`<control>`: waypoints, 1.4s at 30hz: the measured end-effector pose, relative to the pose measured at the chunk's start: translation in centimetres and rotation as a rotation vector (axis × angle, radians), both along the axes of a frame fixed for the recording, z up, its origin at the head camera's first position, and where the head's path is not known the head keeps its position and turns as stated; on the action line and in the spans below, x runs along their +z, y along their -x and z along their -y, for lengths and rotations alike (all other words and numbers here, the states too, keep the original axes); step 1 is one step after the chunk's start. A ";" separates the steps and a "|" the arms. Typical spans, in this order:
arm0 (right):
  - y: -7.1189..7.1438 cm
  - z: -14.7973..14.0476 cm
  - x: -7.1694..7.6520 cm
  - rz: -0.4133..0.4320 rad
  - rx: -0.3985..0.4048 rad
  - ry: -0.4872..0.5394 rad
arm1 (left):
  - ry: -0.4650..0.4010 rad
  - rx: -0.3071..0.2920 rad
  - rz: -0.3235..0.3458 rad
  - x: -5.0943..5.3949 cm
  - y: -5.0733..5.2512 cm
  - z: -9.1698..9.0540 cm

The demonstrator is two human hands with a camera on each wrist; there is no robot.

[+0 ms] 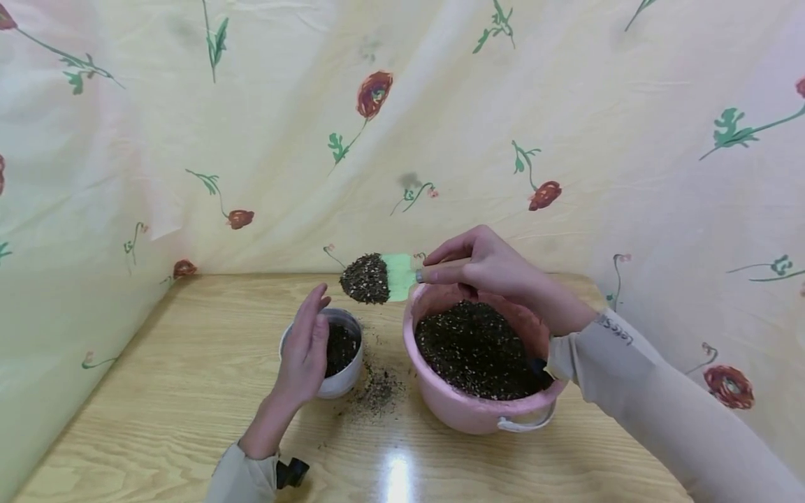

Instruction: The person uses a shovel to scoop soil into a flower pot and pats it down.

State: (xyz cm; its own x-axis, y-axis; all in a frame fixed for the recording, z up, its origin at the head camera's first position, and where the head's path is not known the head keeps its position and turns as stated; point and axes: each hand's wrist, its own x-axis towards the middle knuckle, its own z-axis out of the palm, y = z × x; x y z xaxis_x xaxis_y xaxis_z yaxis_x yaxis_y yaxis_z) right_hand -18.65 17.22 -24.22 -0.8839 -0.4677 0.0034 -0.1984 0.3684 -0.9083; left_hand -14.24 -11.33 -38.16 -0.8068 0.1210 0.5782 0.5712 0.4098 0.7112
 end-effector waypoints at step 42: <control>1.7 7.6 -3.5 -0.235 0.164 -0.502 | -0.017 0.228 0.268 -4.2 1.6 4.5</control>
State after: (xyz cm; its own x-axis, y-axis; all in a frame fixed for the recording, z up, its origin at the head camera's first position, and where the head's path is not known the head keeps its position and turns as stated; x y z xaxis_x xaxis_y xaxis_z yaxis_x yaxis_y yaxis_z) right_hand -20.34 9.63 -27.68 -0.8018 -0.5939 -0.0667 -0.4650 0.6901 -0.5545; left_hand -15.80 -15.86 -42.35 -0.9352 -0.0873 0.3431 0.2588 0.4926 0.8309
